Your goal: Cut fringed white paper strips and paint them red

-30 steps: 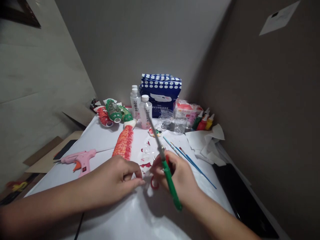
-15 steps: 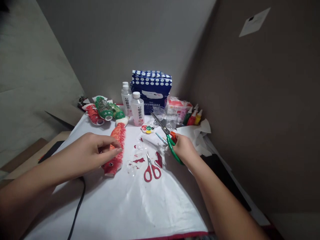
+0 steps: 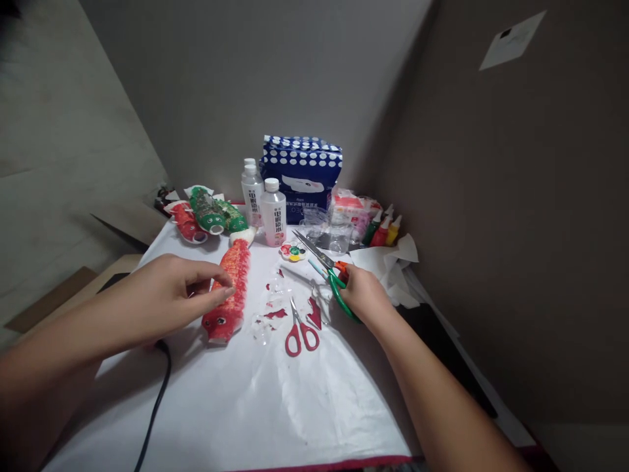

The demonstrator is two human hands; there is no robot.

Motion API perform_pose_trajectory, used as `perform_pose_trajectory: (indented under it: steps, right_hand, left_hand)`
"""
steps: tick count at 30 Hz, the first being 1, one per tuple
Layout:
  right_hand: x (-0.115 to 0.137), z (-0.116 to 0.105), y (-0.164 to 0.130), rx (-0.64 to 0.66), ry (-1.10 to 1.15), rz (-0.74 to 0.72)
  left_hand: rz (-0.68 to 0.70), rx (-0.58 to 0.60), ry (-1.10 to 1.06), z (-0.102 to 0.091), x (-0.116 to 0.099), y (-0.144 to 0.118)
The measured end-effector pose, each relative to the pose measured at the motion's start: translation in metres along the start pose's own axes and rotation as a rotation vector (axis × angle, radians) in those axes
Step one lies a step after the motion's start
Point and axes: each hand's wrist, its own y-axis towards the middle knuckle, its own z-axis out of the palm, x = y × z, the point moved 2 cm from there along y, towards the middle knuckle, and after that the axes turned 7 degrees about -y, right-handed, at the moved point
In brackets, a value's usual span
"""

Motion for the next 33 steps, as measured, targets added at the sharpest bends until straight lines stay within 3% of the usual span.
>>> perform_pose_trajectory:
  steps: [4,8,12,14,21,33]
  right_hand:
    - [-0.004,-0.002,0.002,-0.039,0.048,-0.014]
    - [0.0,-0.001,0.001,-0.076,0.094,-0.022]
    - [0.025,0.008,-0.008,-0.045,0.163,-0.084]
    - [0.042,0.013,-0.015,-0.005,0.179,-0.126]
    - [0.085,0.021,-0.029,0.117,0.067,-0.209]
    - [0.091,0.034,-0.001,0.17,-0.043,-0.291]
  left_hand:
    - [0.035,0.032,0.068,0.002,-0.005,-0.003]
    - [0.098,0.079,0.176,0.017,-0.014,-0.011]
    - [0.23,0.205,0.212,0.042,-0.024,-0.02]
    - [0.27,0.21,0.282,0.053,-0.026,-0.022]
    - [0.228,0.332,0.521,0.085,-0.027,-0.024]
    - [0.197,0.354,0.565,0.107,-0.018,-0.028]
